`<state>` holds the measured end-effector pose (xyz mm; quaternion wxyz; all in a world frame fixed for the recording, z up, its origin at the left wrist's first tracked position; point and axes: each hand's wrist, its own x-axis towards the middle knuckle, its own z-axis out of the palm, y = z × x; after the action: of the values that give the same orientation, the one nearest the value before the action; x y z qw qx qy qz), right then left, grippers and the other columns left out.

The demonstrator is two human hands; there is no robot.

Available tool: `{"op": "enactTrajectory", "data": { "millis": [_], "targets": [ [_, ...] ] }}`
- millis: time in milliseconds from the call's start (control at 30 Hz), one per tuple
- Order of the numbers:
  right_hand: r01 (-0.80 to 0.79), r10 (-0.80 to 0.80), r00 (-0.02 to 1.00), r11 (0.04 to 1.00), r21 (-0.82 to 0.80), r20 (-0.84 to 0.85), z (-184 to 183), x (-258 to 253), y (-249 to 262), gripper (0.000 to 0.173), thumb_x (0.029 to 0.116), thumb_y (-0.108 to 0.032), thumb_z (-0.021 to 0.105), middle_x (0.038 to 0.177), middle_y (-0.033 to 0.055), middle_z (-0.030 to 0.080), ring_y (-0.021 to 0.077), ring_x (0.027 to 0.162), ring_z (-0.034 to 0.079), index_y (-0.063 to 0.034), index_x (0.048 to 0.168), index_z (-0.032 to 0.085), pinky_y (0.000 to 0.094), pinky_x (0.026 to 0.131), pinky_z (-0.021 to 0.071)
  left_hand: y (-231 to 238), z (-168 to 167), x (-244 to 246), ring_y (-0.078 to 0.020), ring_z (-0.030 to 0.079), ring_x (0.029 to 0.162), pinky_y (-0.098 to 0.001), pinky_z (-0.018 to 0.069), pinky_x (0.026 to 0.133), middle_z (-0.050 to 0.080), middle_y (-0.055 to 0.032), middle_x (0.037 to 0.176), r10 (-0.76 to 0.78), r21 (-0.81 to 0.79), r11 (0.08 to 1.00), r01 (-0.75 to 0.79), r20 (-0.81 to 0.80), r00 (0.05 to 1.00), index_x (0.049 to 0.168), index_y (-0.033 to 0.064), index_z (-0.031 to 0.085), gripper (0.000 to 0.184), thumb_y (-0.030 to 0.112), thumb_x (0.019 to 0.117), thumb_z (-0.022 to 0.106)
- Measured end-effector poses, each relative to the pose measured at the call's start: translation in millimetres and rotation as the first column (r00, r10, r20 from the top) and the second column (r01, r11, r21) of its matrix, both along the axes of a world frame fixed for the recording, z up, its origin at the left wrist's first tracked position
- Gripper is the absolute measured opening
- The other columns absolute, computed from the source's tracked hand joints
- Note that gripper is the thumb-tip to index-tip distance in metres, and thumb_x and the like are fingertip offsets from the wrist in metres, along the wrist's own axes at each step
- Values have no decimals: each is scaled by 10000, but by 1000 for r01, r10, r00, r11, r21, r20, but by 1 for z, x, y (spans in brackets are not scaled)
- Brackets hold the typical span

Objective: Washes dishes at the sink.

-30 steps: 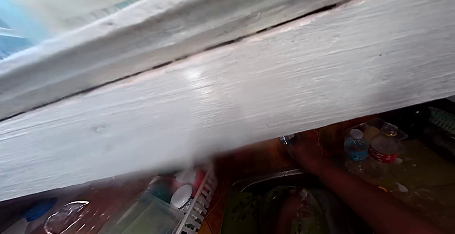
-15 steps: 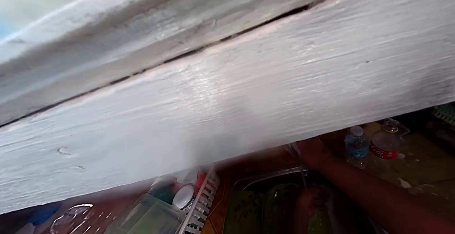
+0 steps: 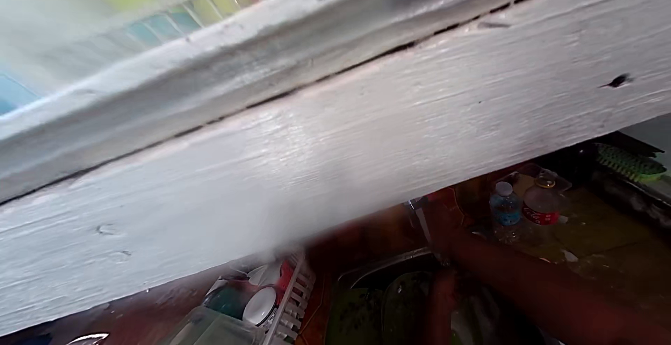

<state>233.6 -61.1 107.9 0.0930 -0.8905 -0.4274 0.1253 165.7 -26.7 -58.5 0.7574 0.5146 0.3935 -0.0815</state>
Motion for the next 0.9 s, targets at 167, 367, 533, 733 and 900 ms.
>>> {"op": "enactTrajectory", "data": {
  "millis": [167,367,533,733,900],
  "targets": [
    [-46,47,999,996,71,-9,-37,-29,-27,484,1066,-175,449,1340,309,582,493,1235,573,-14,1522,434,628,991,468,13,-3,-27,-292,648,938,-443,557,799,607,-215,1205,59,20,998,-59,-22,998,1423,12,436,369,180,1094,455],
    [-227,137,916,952,-207,-377,-112,-34,-53,384,1046,-252,556,1327,304,608,494,1268,556,46,1273,639,709,1023,416,21,-24,-65,-279,639,932,-434,547,820,621,-195,1172,53,6,999,-53,-100,994,1354,-9,523,363,239,1099,449],
    [-193,128,858,978,-82,-498,-110,-12,-47,365,1008,-242,620,1202,320,640,481,1171,594,79,1178,657,696,982,422,18,-19,-70,-310,654,985,-452,560,833,596,-216,1259,88,10,996,-88,-94,992,1413,3,477,384,229,1106,438],
    [426,99,409,859,285,-907,-123,-20,-35,311,1101,-287,484,803,34,619,120,665,621,-11,1080,625,304,675,561,19,-5,-63,-349,650,1013,-503,553,813,604,-219,1260,125,-1,992,-125,-42,991,1396,17,499,384,259,1111,414],
    [801,156,18,589,107,-988,-116,-42,-14,395,1103,-413,438,655,3,512,105,471,492,-90,904,548,247,449,462,14,-3,-52,-299,642,917,-485,553,779,635,-189,1106,214,-95,972,-213,-1,977,1344,33,496,385,314,1124,353]
  ]
}}
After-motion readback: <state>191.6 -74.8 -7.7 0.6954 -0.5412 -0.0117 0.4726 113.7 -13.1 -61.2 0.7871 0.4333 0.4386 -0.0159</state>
